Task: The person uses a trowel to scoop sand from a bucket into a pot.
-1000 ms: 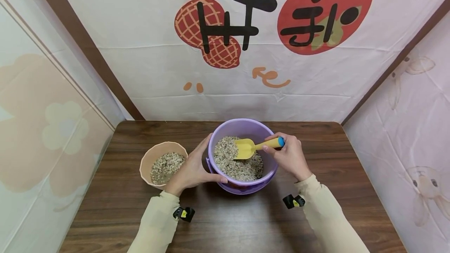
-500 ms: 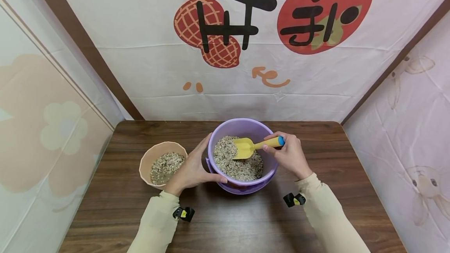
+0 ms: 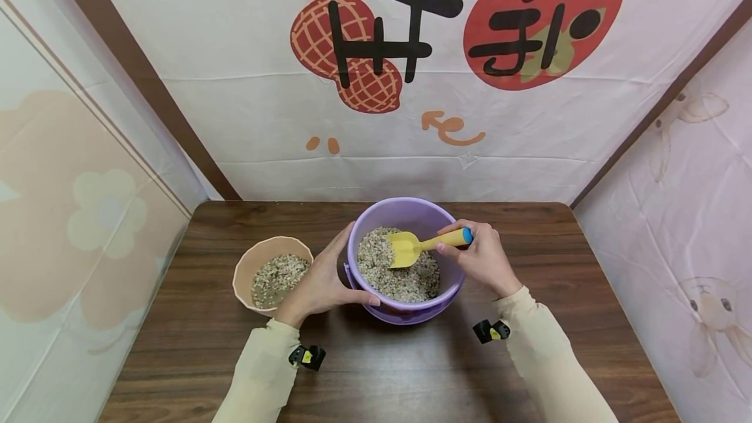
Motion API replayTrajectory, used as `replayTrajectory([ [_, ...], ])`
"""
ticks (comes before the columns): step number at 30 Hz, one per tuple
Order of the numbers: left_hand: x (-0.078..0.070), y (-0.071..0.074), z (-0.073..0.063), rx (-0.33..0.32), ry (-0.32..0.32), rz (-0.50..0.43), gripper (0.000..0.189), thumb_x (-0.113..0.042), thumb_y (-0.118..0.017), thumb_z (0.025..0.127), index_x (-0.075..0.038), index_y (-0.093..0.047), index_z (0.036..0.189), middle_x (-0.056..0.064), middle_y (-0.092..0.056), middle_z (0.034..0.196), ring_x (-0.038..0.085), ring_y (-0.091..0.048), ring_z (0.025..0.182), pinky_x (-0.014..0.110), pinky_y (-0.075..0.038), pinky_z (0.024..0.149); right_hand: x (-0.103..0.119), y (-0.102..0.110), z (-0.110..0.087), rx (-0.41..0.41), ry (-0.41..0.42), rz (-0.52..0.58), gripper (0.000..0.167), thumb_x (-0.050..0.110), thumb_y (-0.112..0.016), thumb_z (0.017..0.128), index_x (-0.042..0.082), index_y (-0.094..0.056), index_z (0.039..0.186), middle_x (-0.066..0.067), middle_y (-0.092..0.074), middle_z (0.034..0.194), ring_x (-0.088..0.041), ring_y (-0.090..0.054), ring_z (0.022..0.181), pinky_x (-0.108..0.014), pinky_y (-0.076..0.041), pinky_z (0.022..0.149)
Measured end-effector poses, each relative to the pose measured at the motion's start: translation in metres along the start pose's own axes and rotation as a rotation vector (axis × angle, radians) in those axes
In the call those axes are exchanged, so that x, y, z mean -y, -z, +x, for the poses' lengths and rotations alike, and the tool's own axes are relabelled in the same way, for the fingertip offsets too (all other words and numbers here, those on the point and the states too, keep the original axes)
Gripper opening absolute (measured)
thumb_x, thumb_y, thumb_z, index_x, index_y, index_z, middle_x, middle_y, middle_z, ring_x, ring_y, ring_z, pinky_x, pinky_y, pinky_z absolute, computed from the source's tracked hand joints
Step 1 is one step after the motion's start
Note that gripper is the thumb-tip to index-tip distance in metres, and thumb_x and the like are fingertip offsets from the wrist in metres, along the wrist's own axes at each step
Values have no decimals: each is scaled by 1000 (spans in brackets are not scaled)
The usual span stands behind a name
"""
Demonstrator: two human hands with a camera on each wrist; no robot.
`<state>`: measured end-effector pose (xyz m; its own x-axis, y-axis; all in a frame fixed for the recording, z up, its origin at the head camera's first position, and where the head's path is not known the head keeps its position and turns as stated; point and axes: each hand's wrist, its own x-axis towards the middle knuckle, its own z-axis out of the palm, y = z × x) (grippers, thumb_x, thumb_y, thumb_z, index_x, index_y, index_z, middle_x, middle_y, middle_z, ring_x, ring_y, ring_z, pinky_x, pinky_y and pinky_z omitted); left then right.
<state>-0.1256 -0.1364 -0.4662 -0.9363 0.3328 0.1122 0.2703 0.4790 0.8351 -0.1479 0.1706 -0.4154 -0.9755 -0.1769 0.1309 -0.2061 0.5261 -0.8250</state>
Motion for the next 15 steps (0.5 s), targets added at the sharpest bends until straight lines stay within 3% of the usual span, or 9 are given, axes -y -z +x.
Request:
replayTrajectory([
  [5,-1,1,0,6,10,1,140,-64,-94,52,-33,-16,163,-2,-23,166,22,-27,149,55,-27,118,3,2,3,22,-16,-67,17,10,-84,85,8,-77,101,-8,-72,89,-19,-64,74,-30,-55,59],
  [15,-2,2,0,12,18,7,140,-64,-94,52,-31,-16,164,-2,-23,166,22,-27,149,55,-27,118,5,3,4,30,-10,-60,14,9,-83,85,11,-78,97,-8,-71,89,-19,-64,75,-33,-57,60],
])
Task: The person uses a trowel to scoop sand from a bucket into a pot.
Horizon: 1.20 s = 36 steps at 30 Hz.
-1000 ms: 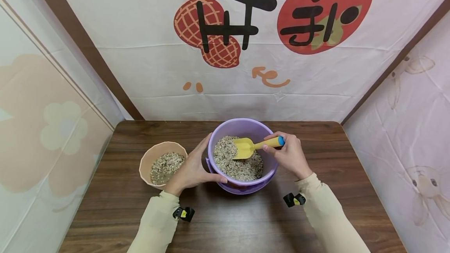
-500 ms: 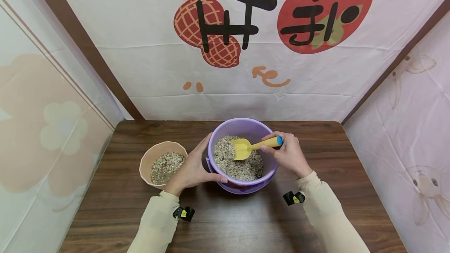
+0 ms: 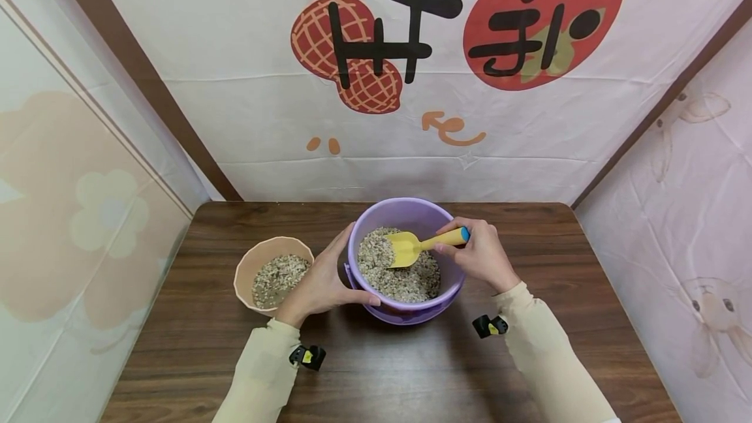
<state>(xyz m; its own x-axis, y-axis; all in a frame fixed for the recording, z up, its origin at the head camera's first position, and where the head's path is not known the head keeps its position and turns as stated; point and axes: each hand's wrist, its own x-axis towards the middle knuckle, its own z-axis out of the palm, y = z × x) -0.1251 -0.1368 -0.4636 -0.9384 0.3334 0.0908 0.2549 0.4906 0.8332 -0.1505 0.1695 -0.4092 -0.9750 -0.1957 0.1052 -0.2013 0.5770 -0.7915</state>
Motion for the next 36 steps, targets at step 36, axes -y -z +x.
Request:
replayTrajectory([
  [36,0,0,0,-3,2,7,141,-65,-95,51,-28,-17,164,0,-24,166,23,-26,149,54,-26,118,1,-1,-4,100,55,-26,16,9,-87,81,14,-79,94,0,-68,79,-17,-56,65,-29,-50,54],
])
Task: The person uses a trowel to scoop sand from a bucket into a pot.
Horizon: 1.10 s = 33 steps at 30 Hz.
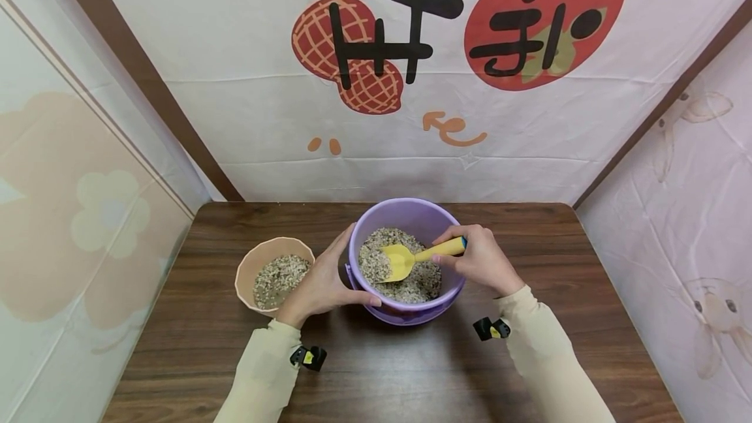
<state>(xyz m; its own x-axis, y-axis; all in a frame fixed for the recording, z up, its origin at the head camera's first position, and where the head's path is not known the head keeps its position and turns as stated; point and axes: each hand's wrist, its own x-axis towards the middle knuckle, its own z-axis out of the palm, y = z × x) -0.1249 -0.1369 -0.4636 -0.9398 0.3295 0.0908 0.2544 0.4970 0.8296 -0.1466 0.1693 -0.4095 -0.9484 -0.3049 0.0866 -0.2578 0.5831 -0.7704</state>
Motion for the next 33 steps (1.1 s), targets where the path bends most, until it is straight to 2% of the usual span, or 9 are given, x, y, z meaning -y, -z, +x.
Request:
replayTrajectory([
  [12,2,-1,0,-11,-21,9,140,-60,-96,52,-25,-18,164,3,-26,165,24,-28,149,54,-27,118,-2,-4,-7,-20,-32,113,16,7,-85,82,11,-79,97,-4,-65,79,-19,-55,65,-27,-47,53],
  [22,2,-1,0,-6,-13,-2,140,-61,-96,52,-28,-18,164,0,-26,165,22,-28,148,53,-27,118,-3,-5,-11,-27,-32,137,19,7,-85,83,7,-78,101,-5,-68,81,-19,-56,66,-27,-48,55],
  [29,2,-1,0,-9,-33,-7,140,-57,-97,53,-25,-19,164,3,-27,165,25,-30,148,54,-26,118,-4,-7,-13,-27,-49,221,23,5,-84,83,1,-76,105,-8,-71,88,-21,-63,72,-27,-54,58],
  [33,2,-1,0,-12,-31,-6,140,-55,-98,53,-25,-19,164,4,-27,165,26,-30,148,55,-27,118,-4,-6,-15,-25,-58,282,23,4,-83,84,2,-76,105,-10,-71,91,-23,-63,76,-28,-56,61],
])
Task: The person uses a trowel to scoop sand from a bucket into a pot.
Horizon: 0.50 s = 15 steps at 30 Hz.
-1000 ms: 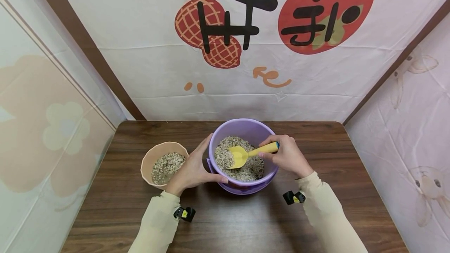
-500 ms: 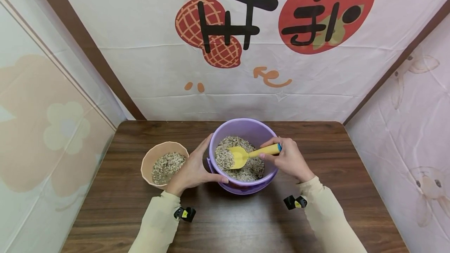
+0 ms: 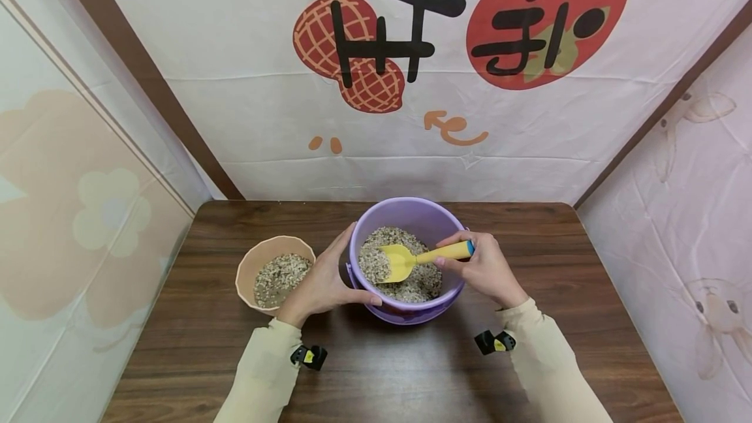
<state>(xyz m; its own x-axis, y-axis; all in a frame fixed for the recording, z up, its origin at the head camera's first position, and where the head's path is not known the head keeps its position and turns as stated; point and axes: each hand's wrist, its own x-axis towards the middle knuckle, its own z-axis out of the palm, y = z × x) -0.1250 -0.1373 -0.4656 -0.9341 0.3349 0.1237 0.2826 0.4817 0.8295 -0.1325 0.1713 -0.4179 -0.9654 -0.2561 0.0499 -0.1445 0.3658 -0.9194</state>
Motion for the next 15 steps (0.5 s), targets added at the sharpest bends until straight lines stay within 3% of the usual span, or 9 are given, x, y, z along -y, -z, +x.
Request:
replayTrajectory([
  [7,-2,1,-1,-2,-8,-10,140,-54,-99,53,-23,-19,164,5,-27,165,28,-31,147,57,-27,117,-4,0,-2,-13,-17,100,26,4,-83,84,-2,-75,107,-14,-71,93,-22,-64,75,-29,-57,62],
  [15,-1,0,-1,-1,5,13,141,-56,-98,52,-24,-18,164,6,-26,166,29,-30,148,57,-28,117,-9,2,-10,-95,-24,203,28,2,-82,84,-5,-72,109,-20,-71,96,-25,-72,82,-30,-60,67],
])
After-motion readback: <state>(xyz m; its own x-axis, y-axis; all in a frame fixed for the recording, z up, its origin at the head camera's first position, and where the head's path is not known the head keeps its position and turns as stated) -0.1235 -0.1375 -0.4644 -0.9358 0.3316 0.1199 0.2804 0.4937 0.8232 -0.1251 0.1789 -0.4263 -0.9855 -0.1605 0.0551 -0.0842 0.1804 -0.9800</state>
